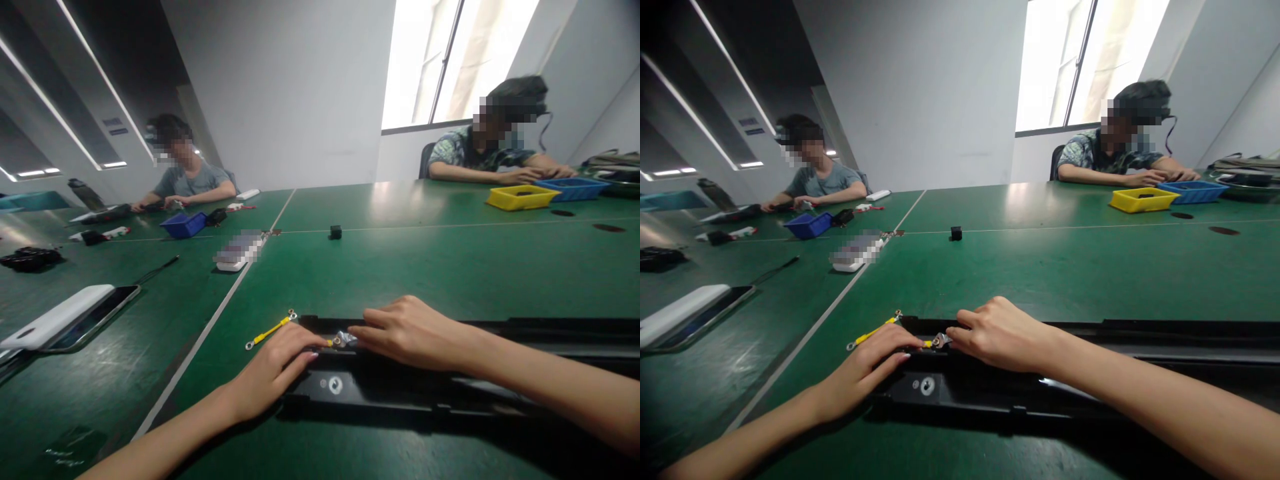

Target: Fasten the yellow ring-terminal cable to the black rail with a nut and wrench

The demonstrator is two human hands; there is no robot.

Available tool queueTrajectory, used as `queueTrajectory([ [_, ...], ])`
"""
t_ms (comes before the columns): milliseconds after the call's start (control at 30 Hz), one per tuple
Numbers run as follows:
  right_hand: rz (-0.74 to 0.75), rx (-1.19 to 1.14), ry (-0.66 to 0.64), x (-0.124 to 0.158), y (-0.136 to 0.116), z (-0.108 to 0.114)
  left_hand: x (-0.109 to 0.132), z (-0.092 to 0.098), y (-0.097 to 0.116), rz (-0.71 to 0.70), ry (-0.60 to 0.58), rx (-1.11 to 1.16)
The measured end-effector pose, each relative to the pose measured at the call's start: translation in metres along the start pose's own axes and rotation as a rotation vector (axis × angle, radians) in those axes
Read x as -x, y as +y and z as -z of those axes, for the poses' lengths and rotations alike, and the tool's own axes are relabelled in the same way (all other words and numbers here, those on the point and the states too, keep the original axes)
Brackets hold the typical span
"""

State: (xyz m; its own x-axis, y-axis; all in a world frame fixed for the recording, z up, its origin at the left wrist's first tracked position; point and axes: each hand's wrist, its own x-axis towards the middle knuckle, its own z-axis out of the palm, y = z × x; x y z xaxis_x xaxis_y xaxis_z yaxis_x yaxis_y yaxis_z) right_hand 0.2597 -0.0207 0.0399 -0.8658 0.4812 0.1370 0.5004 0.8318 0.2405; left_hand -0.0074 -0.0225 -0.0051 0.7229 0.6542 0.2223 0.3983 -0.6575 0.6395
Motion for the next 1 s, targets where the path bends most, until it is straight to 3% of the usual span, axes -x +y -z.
queueTrajectory([
  [1000, 0.020, 0.004, 0.063, -0.0003, 0.0016, -0.0027, -0.0019, -0.0006, 0.0019, -0.014, 0.007, -0.002],
])
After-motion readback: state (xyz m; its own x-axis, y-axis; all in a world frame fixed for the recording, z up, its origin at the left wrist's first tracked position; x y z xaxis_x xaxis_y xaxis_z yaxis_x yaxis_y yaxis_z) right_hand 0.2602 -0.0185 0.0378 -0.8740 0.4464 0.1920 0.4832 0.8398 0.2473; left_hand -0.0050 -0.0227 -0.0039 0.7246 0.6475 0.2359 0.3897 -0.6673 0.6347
